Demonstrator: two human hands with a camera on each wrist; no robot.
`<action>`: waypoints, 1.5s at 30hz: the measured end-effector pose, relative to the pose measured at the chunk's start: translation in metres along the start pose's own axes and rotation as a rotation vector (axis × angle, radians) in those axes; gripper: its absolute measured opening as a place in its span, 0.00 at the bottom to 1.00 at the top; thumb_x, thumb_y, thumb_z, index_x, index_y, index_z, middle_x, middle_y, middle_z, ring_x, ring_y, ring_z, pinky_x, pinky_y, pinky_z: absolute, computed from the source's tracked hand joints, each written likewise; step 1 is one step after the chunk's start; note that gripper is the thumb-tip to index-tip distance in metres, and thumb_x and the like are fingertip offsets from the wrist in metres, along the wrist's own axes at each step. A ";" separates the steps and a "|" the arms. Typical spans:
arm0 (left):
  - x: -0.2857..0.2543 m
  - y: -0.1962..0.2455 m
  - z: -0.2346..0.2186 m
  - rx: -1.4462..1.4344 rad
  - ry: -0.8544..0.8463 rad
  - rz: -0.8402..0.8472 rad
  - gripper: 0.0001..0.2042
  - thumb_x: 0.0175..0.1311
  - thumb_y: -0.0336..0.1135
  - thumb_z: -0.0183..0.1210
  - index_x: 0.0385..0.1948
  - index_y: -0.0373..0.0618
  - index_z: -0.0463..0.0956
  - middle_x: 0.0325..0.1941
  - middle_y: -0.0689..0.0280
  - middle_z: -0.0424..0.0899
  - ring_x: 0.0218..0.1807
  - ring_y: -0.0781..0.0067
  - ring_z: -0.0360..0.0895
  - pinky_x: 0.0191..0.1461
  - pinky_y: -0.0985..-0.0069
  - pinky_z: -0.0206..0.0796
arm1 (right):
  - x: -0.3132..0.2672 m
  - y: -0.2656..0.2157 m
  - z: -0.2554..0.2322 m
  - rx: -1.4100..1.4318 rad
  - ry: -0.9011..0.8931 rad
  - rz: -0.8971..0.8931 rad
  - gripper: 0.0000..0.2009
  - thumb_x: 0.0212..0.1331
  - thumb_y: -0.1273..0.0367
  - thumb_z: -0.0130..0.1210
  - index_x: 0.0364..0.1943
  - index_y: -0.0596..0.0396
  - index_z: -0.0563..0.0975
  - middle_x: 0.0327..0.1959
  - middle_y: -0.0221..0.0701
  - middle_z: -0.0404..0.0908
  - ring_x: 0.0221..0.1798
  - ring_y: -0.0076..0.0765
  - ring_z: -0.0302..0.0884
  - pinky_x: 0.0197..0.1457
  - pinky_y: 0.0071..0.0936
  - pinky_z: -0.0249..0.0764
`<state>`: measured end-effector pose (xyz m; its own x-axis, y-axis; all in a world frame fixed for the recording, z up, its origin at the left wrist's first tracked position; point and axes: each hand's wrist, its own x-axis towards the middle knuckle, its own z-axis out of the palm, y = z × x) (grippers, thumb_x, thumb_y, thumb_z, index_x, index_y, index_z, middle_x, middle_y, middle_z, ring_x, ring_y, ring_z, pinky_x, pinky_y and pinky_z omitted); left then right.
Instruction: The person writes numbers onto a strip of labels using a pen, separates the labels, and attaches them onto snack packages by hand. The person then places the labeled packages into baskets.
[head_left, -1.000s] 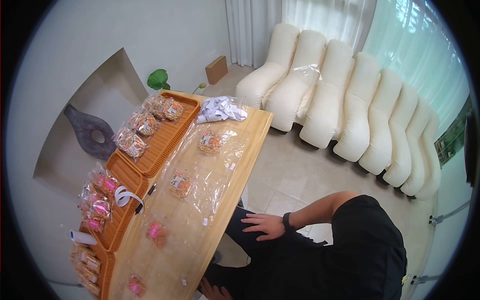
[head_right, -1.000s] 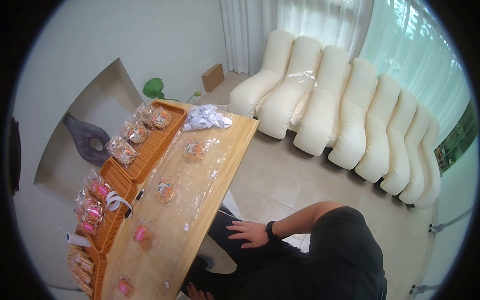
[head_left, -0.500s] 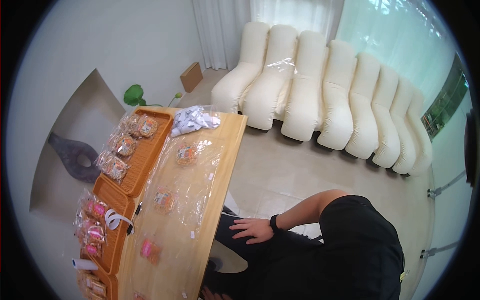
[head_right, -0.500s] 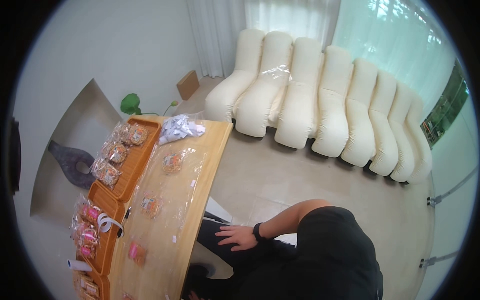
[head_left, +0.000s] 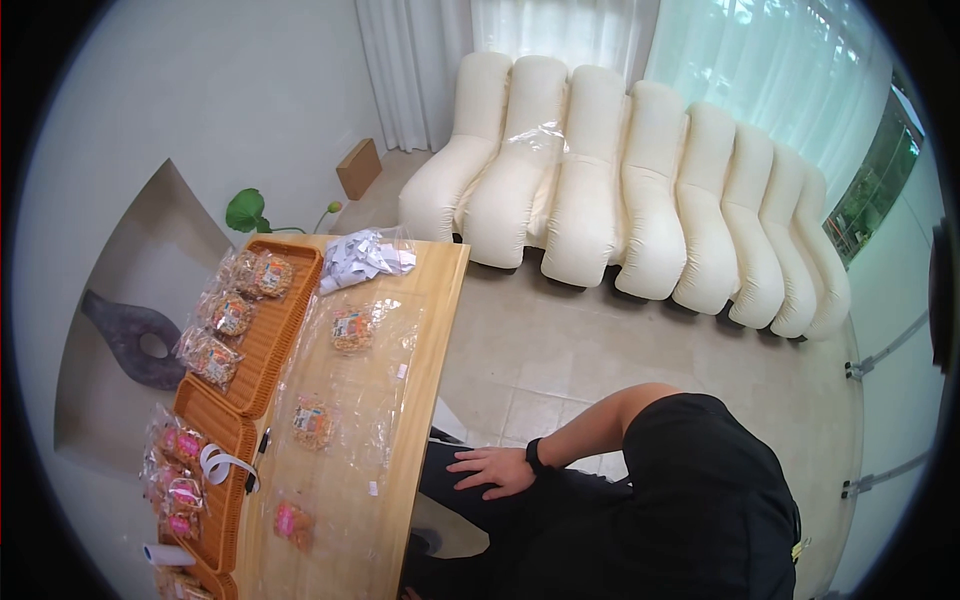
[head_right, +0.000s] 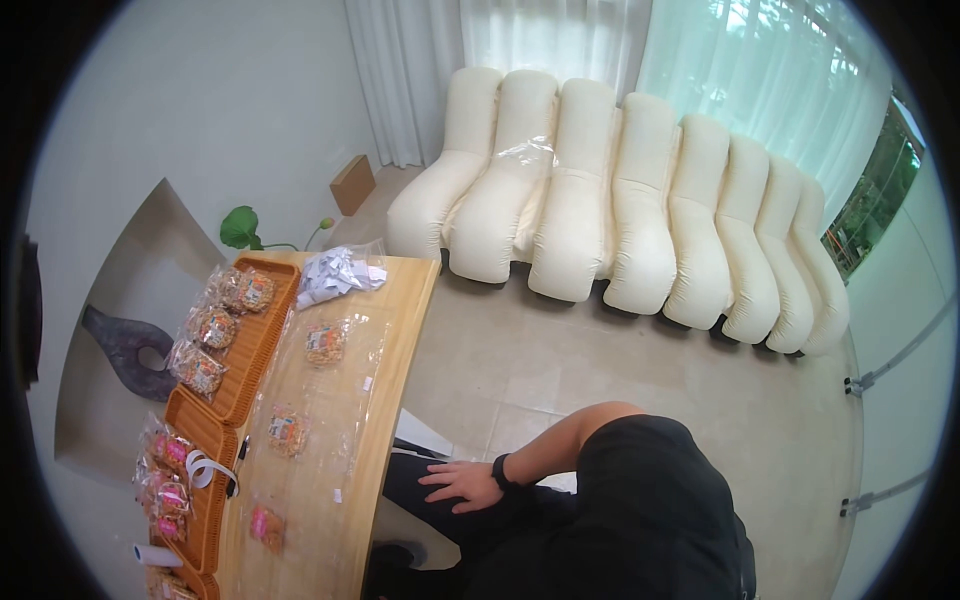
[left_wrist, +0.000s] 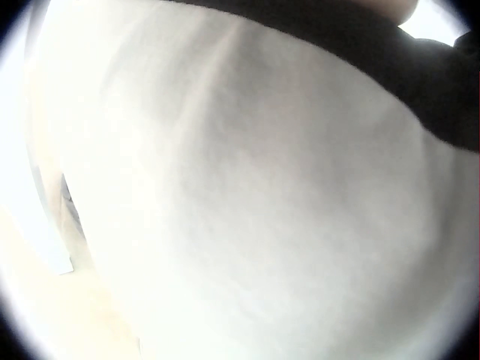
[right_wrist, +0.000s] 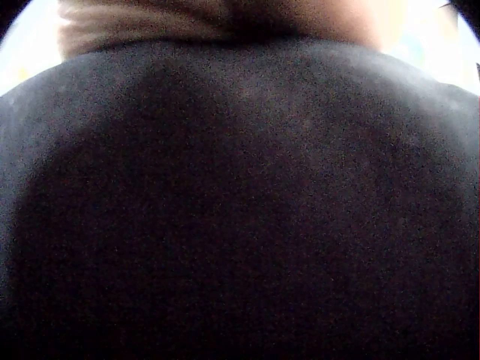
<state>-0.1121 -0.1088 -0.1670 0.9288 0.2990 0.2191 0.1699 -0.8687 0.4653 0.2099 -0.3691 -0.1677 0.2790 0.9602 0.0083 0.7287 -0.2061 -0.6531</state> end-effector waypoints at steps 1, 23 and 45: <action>-0.002 -0.002 0.000 -0.001 0.000 0.004 0.25 0.77 0.46 0.40 0.61 0.31 0.68 0.68 0.39 0.69 0.69 0.26 0.62 0.73 0.31 0.46 | 0.000 0.000 0.000 0.000 -0.001 0.001 0.29 0.65 0.61 0.56 0.71 0.45 0.66 0.79 0.43 0.49 0.81 0.59 0.42 0.78 0.53 0.50; -0.023 -0.015 0.012 0.001 0.022 -0.131 0.13 0.57 0.35 0.58 0.39 0.35 0.71 0.68 0.40 0.67 0.67 0.28 0.61 0.71 0.34 0.48 | -0.002 -0.005 -0.007 0.000 0.061 -0.038 0.28 0.62 0.60 0.60 0.67 0.46 0.70 0.76 0.48 0.57 0.77 0.66 0.50 0.78 0.54 0.53; -0.006 0.009 -0.015 -0.004 0.084 -0.300 0.09 0.54 0.34 0.59 0.30 0.37 0.75 0.59 0.51 0.75 0.63 0.43 0.67 0.69 0.51 0.59 | 0.011 -0.017 -0.018 0.002 -0.123 0.066 0.30 0.59 0.68 0.58 0.68 0.54 0.67 0.77 0.51 0.50 0.79 0.66 0.43 0.80 0.53 0.47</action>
<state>-0.1206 -0.1124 -0.1513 0.8070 0.5733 0.1415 0.4305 -0.7353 0.5235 0.2122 -0.3584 -0.1427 0.2478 0.9603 -0.1278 0.7097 -0.2697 -0.6508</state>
